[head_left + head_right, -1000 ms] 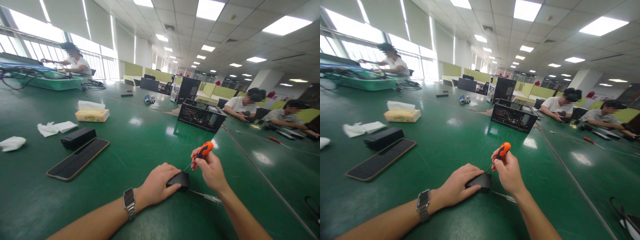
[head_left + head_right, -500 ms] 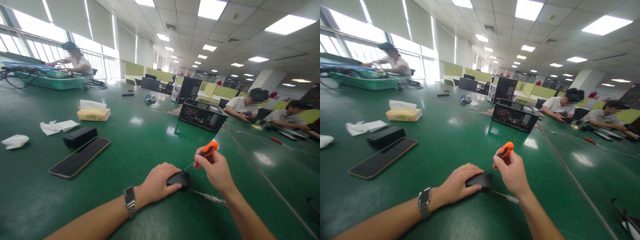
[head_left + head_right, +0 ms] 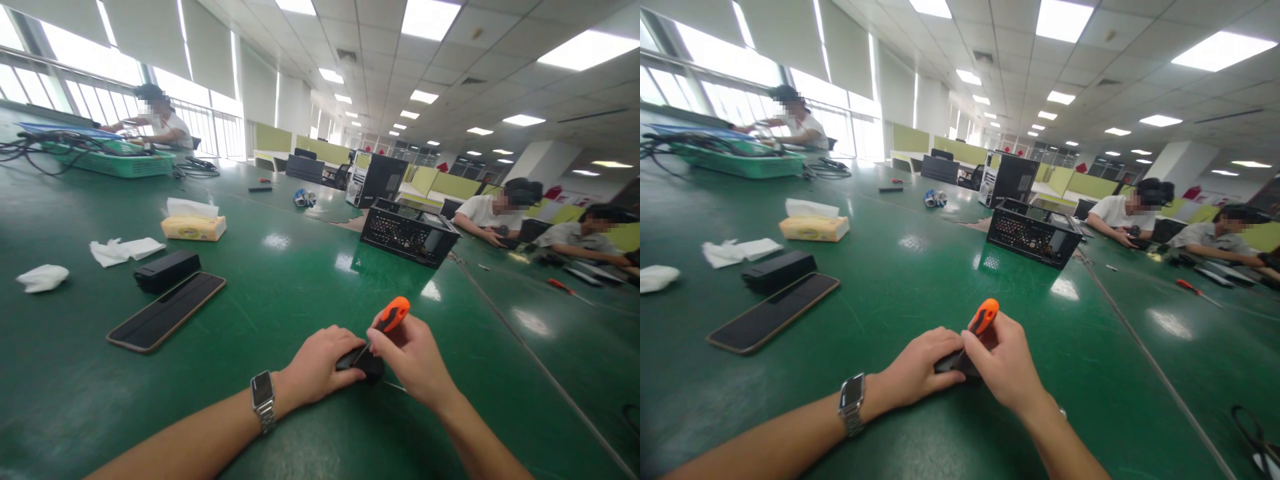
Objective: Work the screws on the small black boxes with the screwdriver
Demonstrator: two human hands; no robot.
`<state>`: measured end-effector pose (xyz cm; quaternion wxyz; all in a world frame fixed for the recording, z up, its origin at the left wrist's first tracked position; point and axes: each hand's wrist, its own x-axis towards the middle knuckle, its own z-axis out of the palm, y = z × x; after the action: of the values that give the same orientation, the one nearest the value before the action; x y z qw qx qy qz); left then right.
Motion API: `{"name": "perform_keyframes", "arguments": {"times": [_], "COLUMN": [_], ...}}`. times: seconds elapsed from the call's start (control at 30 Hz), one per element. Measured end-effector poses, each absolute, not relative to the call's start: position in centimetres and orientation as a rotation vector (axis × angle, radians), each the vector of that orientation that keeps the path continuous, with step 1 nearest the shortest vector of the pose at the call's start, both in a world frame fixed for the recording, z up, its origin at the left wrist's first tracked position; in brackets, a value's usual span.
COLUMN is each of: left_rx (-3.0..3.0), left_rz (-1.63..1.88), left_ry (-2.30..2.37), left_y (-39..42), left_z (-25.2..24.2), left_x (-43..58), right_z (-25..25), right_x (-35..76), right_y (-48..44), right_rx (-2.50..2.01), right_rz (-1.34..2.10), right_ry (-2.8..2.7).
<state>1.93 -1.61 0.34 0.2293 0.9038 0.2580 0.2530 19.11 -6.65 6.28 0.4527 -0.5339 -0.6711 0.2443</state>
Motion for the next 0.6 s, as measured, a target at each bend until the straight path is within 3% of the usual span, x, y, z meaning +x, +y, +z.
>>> {"name": "perform_keyframes", "arguments": {"times": [0.1, 0.2, 0.3, 0.4, 0.6], "left_rx": [2.481, 2.502, 2.545, 2.58, 2.517], "left_rz": [0.687, 0.668, 0.653, 0.639, 0.646], "left_ry": [0.719, 0.739, 0.861, 0.925, 0.826], "left_y": [-1.6, -1.8, -2.4, -2.8, -1.8], "left_z": [0.4, 0.8, 1.3, 1.4, 1.1], "left_x": [1.9, 2.0, 2.5, 2.9, 2.2], "right_z": [7.3, 7.3, 5.0, 1.5, 0.7], "right_x": [19.3, 22.2, 27.3, 31.0, 30.2], "right_y": [-7.2, -7.0, -6.1, -5.7, -8.7], "right_rx": [-1.369, -1.413, -1.742, -2.156, -2.134], "right_rz": [0.372, 0.485, 0.469, 0.462, 0.315], "right_ry": [-1.788, -1.604, -1.301, -1.533, -1.835]}}
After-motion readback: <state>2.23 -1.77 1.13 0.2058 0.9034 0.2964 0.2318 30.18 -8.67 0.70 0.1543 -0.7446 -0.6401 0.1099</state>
